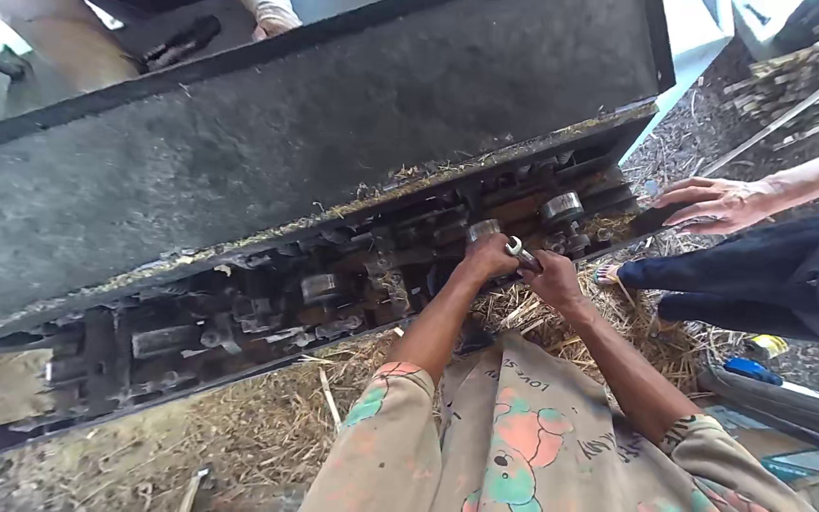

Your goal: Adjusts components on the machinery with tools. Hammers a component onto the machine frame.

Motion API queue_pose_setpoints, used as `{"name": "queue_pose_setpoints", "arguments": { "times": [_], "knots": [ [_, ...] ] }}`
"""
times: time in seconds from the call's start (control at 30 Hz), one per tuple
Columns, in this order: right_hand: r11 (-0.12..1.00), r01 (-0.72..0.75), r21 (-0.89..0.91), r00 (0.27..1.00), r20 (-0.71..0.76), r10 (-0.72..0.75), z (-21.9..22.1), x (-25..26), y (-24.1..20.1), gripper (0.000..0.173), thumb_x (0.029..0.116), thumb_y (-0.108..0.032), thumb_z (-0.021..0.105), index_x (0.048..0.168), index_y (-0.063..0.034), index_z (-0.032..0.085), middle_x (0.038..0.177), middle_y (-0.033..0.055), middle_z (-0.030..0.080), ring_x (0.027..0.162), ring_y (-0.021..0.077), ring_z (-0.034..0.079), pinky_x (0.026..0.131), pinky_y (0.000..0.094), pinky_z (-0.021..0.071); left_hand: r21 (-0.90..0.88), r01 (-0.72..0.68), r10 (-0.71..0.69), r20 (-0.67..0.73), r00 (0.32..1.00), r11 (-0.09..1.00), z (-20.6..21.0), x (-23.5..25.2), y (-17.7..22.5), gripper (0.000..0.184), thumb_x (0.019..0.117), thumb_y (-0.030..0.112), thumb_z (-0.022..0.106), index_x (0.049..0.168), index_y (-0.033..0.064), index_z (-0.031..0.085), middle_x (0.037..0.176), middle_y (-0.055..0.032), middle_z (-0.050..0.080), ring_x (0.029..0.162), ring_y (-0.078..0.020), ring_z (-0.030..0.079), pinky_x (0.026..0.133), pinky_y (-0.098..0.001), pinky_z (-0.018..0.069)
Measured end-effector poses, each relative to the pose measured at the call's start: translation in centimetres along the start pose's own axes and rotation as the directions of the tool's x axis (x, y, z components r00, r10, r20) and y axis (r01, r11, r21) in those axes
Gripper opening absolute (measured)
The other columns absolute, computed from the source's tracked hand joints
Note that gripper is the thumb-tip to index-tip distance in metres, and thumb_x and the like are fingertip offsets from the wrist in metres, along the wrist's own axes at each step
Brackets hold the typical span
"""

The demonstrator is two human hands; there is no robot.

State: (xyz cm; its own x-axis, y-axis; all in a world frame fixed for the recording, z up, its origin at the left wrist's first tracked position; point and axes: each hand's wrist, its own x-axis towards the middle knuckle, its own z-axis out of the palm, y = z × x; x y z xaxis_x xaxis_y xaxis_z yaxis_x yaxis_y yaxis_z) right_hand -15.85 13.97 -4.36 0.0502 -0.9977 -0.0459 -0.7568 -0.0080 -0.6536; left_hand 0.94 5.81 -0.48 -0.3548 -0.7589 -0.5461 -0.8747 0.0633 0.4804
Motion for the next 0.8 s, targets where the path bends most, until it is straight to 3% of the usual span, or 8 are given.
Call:
{"name": "queue_pose_setpoints", "arguments": {
  "times": [0.1,0.23,0.33,0.43,0.57,0.73,0.8],
  "knots": [
    [0.998,-0.013,-0.065,1.000,-0.011,0.012,0.2,0.1,-0.2,0.028,0.0897,-0.027,0.079,0.097,-0.0016,0.070,0.096,0.0177,0.071,0.083,0.0360,0.070,0.072,0.0597,0.0577,-0.002,0.080,-0.080,-0.018,0.997,0.997,0.3,-0.1,0.6,0.041,0.0833,0.045,0.073,0.104,0.0102,0.073,0.101,-0.0156,0.073,0.099,-0.0359,0.070,0.081,-0.0642,0.0537],
    [0.988,-0.037,-0.148,0.999,-0.026,0.033,0.4,1.0,-0.9,0.030,0.0922,-0.031,0.075,0.096,-0.0021,0.070,0.094,0.0171,0.071,0.082,0.0365,0.071,0.070,0.0597,0.0577,-0.029,0.105,-0.106,-0.019,0.994,0.994,-0.3,-0.3,0.6,0.046,0.0865,0.045,0.071,0.115,0.0086,0.070,0.109,-0.0167,0.072,0.105,-0.0361,0.069,0.086,-0.0631,0.0532],
    [0.981,-0.042,-0.190,0.999,-0.010,0.041,0.5,1.0,-1.6,0.031,0.0934,-0.033,0.074,0.095,-0.0021,0.070,0.093,0.0168,0.072,0.082,0.0366,0.072,0.071,0.0595,0.0576,-0.062,0.104,-0.106,-0.028,0.994,0.993,-0.3,-0.3,-0.1,0.045,0.0835,0.046,0.074,0.110,0.0090,0.071,0.107,-0.0157,0.073,0.104,-0.0350,0.069,0.085,-0.0626,0.0536],
    [0.987,0.000,-0.161,1.000,0.002,0.001,0.4,1.1,-1.7,0.025,0.0941,-0.026,0.074,0.094,-0.0011,0.069,0.088,0.0177,0.071,0.080,0.0372,0.071,0.070,0.0599,0.0572,-0.114,0.110,-0.116,-0.049,0.992,0.987,0.0,-0.2,-0.5,0.046,0.0821,0.044,0.076,0.112,0.0094,0.071,0.108,-0.0152,0.073,0.105,-0.0346,0.069,0.087,-0.0628,0.0535],
    [0.993,0.046,-0.113,0.997,0.065,-0.039,-0.2,1.5,-0.7,0.023,0.0971,-0.023,0.069,0.096,-0.0004,0.069,0.086,0.0172,0.070,0.082,0.0359,0.071,0.074,0.0597,0.0568,-0.151,0.084,-0.097,-0.084,0.992,0.985,0.8,-0.3,-0.1,0.038,0.0825,0.040,0.075,0.107,0.0110,0.073,0.103,-0.0146,0.073,0.101,-0.0349,0.069,0.084,-0.0631,0.0531],
    [0.993,0.084,-0.083,0.983,0.170,-0.069,-1.1,1.9,0.0,0.020,0.0981,-0.019,0.067,0.106,-0.0006,0.069,0.093,0.0176,0.072,0.088,0.0352,0.071,0.082,0.0593,0.0570,-0.113,0.096,-0.104,-0.071,0.992,0.989,1.0,-0.4,0.6,0.046,0.0868,0.042,0.071,0.119,0.0089,0.069,0.113,-0.0176,0.072,0.109,-0.0365,0.068,0.089,-0.0630,0.0527],
    [0.990,0.095,-0.103,0.981,0.181,-0.076,-1.2,1.9,0.1,0.022,0.0981,-0.022,0.067,0.106,-0.0015,0.069,0.094,0.0170,0.072,0.089,0.0349,0.072,0.082,0.0594,0.0570,-0.114,0.103,-0.112,-0.075,0.991,0.988,1.1,-0.4,0.5,0.046,0.0872,0.044,0.071,0.118,0.0090,0.069,0.112,-0.0175,0.072,0.109,-0.0364,0.068,0.089,-0.0626,0.0529]
  ]
}}
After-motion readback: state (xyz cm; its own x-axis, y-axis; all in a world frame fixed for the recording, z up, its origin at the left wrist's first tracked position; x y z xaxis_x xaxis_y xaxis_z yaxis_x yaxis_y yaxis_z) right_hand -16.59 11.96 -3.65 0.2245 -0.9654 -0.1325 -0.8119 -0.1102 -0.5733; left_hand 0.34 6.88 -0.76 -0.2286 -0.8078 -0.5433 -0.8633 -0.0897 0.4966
